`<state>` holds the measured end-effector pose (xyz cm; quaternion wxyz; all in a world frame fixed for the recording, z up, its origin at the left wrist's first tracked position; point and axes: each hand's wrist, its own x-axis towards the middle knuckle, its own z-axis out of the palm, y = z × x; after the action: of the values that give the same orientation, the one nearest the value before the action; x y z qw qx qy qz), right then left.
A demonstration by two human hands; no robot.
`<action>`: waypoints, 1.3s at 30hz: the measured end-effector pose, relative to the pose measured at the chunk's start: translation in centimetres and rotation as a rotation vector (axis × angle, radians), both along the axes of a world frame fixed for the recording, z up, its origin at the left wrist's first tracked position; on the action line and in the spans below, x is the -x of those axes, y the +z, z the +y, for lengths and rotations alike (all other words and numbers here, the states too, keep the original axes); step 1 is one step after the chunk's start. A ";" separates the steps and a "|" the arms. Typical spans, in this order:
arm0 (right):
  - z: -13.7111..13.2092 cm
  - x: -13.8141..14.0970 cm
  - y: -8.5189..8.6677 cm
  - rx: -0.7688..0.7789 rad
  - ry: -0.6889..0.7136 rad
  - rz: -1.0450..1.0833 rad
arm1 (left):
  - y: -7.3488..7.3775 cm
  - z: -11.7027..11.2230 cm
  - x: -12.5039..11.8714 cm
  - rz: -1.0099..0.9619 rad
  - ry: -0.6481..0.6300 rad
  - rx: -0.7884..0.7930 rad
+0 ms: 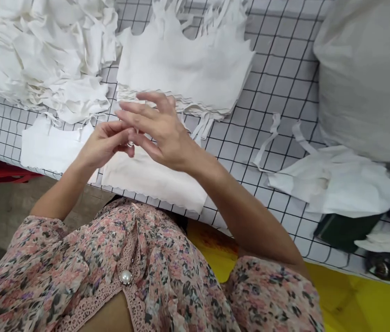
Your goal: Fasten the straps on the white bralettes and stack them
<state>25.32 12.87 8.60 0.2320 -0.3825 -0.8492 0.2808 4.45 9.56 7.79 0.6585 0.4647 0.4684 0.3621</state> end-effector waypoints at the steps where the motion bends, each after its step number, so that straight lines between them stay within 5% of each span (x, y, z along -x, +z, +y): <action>1: 0.9 0.1 0.2 0.023 0.052 0.027 | 0.5 0.5 0.4 0.038 -0.022 -0.051; 6: 5.5 0.5 0.1 0.214 0.198 0.197 | 2.0 2.8 2.4 0.208 -0.079 -0.206; 11: 9.1 0.7 -0.4 0.360 0.291 0.228 | 1.1 4.0 3.9 0.283 -0.054 -0.270; 16: 10.4 0.4 -0.6 0.338 0.226 0.255 | 0.2 3.9 3.8 0.240 0.005 -0.245; 22: 7.5 0.7 -0.7 0.395 0.312 0.322 | -0.4 3.0 2.1 0.214 0.104 -0.269; 30: 3.4 -0.7 -2.2 0.184 0.093 0.236 | -1.1 0.8 -0.2 0.231 0.101 -0.352; 34: 1.8 -2.4 -2.6 0.108 0.019 0.227 | -2.7 -0.9 -0.1 0.482 0.031 -0.533; 39: -0.3 -3.7 -3.5 0.194 -0.018 0.268 | -5.6 -2.9 0.2 0.871 -0.155 -0.685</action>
<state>29.02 12.58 5.11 0.3078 -0.3696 -0.7761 0.4078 4.27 6.67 2.22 0.2405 0.7917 0.5172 0.2187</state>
